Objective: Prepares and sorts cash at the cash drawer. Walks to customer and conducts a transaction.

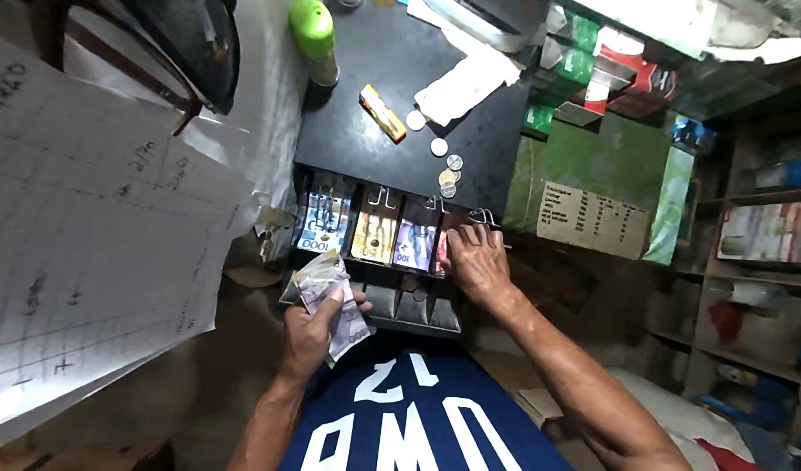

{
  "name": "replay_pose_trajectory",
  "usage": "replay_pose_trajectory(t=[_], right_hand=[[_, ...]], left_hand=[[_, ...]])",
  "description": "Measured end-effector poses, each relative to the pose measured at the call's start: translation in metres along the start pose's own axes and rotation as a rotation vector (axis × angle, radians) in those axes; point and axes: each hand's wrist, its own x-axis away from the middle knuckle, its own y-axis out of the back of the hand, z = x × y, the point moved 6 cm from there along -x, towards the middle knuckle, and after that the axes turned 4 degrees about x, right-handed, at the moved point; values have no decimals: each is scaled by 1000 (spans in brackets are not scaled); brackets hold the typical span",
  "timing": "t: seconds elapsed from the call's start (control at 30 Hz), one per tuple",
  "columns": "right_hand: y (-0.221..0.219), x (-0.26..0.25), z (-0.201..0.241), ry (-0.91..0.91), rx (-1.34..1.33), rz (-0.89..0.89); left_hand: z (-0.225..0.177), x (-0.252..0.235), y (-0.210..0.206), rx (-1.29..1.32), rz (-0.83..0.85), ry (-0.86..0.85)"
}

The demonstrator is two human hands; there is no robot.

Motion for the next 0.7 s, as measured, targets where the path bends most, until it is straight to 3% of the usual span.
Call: replay_pose_trajectory(t=[0.07,0.27,0.4,0.57,0.7], right_hand=[[-6,-3,-3,19,7,-9],[-8,7,-7,110,-58,-307],[15,29,0,89,-185,-368],[61,77,41,79,-446,-506],[57,83,75,151,-551,-617]], left_hand=[[0,0,2,11,9,-10],[-5,-6,-2,-4,41,-51],[-8,-13,-14,-106,68,-34],[-10,-19,-26,-132,66,-4],[-15,-22,-36,-159,34,6]])
